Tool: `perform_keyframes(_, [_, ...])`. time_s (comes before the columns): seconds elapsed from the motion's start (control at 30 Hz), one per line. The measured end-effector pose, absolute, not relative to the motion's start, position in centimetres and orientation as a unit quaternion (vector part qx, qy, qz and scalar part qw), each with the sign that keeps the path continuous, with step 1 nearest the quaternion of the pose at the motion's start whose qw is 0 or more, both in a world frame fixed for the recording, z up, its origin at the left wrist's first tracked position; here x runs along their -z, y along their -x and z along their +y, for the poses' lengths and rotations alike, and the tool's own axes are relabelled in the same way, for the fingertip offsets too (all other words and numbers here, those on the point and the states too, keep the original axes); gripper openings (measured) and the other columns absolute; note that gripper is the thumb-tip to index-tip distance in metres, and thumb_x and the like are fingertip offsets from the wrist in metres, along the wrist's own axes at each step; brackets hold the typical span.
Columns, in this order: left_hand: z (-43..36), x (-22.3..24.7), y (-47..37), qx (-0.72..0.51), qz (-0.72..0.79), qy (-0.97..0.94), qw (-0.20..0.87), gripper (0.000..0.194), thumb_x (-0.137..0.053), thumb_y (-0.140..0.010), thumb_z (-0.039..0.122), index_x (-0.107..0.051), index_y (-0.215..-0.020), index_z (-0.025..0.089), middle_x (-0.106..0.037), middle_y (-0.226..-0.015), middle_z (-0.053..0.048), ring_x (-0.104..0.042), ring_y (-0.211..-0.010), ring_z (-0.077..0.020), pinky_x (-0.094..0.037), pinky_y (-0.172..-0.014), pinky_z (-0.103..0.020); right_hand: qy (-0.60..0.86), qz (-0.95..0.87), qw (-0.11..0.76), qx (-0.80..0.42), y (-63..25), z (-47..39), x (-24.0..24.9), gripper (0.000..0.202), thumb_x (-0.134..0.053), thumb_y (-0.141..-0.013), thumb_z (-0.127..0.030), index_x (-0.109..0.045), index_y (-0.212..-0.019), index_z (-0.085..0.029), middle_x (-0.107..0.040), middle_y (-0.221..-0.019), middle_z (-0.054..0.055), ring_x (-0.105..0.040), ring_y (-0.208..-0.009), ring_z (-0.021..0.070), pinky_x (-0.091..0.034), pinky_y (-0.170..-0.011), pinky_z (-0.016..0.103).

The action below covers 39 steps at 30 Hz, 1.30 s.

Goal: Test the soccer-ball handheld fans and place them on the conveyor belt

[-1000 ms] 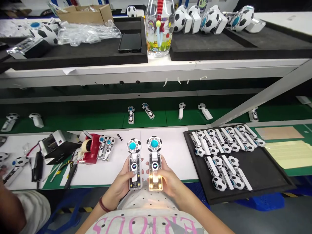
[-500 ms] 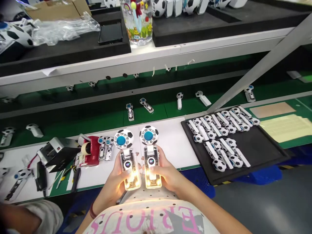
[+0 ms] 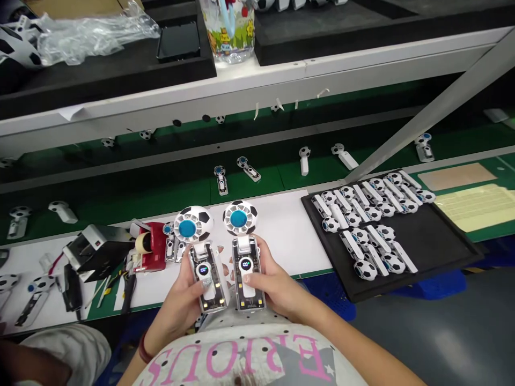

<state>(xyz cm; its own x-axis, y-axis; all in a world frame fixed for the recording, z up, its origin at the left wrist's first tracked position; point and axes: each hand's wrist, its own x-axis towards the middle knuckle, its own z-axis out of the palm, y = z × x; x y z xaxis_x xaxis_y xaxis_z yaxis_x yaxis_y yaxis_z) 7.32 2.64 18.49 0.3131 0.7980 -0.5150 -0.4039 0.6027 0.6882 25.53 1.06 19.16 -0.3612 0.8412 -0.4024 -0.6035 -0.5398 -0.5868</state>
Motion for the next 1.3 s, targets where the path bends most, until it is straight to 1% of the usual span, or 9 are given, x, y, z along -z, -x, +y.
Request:
perform_keyframes(0.17, [2.9,-18.5,-7.4,-0.394,0.443,-0.212,0.777,0.082,-0.074,-0.066,0.023,-0.029,-0.133,0.036,-0.054,-0.124,-0.004,-0.057,-0.103,-0.0232,-0.047,-0.088,-0.035,0.356,-0.166,0.441,-0.807,-25.4,1.3,-19.1,0.067,-0.063,-0.072,-0.016,-0.026,-0.125,-0.032,-0.059,-0.098,0.000,-0.059,-0.085,0.0141,-0.045,-0.077,0.029])
perform_keyframes(0.23, [3.0,-18.5,-7.3,-0.403,0.443,-0.214,0.772,0.083,-0.073,-0.067,0.022,-0.027,-0.135,0.037,-0.051,-0.127,-0.004,-0.055,-0.107,-0.0225,-0.045,-0.090,-0.033,0.350,-0.164,0.438,-0.811,-25.4,1.4,-19.0,0.068,-0.064,-0.072,-0.018,-0.025,-0.126,-0.033,-0.058,-0.099,0.000,-0.059,-0.084,0.0145,-0.045,-0.076,0.030])
perform_keyframes(0.37, [3.1,-18.5,-7.3,-0.384,0.426,-0.230,0.787,0.091,-0.073,-0.067,0.022,-0.019,-0.138,0.036,-0.050,-0.130,-0.005,-0.052,-0.113,-0.0244,-0.042,-0.095,-0.035,0.349,-0.162,0.432,-0.816,-25.4,1.6,-18.9,0.076,-0.069,-0.065,-0.020,-0.024,-0.126,-0.032,-0.058,-0.100,0.001,-0.059,-0.085,0.0169,-0.044,-0.076,0.032])
perform_keyframes(0.53, [3.3,-18.7,-7.3,-0.364,0.418,-0.235,0.798,0.090,-0.073,-0.068,0.022,-0.019,-0.139,0.036,-0.047,-0.133,-0.006,-0.048,-0.118,-0.0255,-0.039,-0.099,-0.035,0.347,-0.160,0.428,-0.819,-25.4,1.8,-18.7,0.076,-0.070,-0.064,-0.021,-0.024,-0.125,-0.030,-0.058,-0.098,0.001,-0.060,-0.083,0.0176,-0.045,-0.074,0.032])
perform_keyframes(0.67, [3.4,-18.9,-7.5,-0.370,0.423,-0.222,0.797,0.094,-0.074,-0.066,0.020,-0.017,-0.139,0.036,-0.047,-0.133,-0.005,-0.046,-0.120,-0.0256,-0.038,-0.100,-0.035,0.344,-0.159,0.431,-0.819,-25.4,1.8,-18.6,0.075,-0.069,-0.065,-0.021,-0.024,-0.124,-0.029,-0.058,-0.098,0.002,-0.060,-0.081,0.0175,-0.045,-0.074,0.032])
perform_keyframes(0.8, [3.5,-19.0,-7.6,-0.371,0.428,-0.222,0.794,0.088,-0.073,-0.065,0.018,-0.025,-0.137,0.035,-0.049,-0.131,-0.004,-0.046,-0.120,-0.0258,-0.037,-0.101,-0.035,0.348,-0.153,0.434,-0.817,-25.5,1.7,-18.7,0.075,-0.069,-0.064,-0.021,-0.024,-0.124,-0.029,-0.058,-0.098,0.001,-0.060,-0.085,0.0186,-0.045,-0.076,0.033])
perform_keyframes(0.9, [3.6,-18.9,-7.5,-0.374,0.425,-0.225,0.793,0.082,-0.071,-0.068,0.017,-0.029,-0.135,0.036,-0.048,-0.132,-0.002,-0.045,-0.121,-0.0246,-0.036,-0.102,-0.035,0.352,-0.154,0.434,-0.815,-25.5,1.7,-18.8,0.077,-0.070,-0.064,-0.021,-0.025,-0.125,-0.030,-0.058,-0.099,0.002,-0.060,-0.086,0.0188,-0.045,-0.076,0.033])
perform_keyframes(1.13, [3.7,-19.0,-7.5,-0.375,0.428,-0.216,0.794,0.083,-0.070,-0.067,0.016,-0.029,-0.135,0.036,-0.048,-0.132,-0.002,-0.048,-0.117,-0.0247,-0.039,-0.098,-0.034,0.363,-0.138,0.434,-0.813,-25.4,1.6,-18.7,0.081,-0.072,-0.062,-0.021,-0.025,-0.128,-0.033,-0.058,-0.100,0.001,-0.059,-0.084,0.0176,-0.045,-0.075,0.033])
perform_keyframes(1.3, [3.7,-19.1,-7.7,-0.380,0.436,-0.210,0.788,0.083,-0.070,-0.066,0.014,-0.030,-0.134,0.038,-0.051,-0.129,-0.002,-0.054,-0.109,-0.0238,-0.046,-0.089,-0.032,0.373,-0.147,0.428,-0.810,-25.6,1.5,-18.6,0.082,-0.070,-0.064,-0.022,-0.023,-0.131,-0.033,-0.060,-0.100,0.002,-0.060,-0.084,0.0183,-0.045,-0.076,0.034])
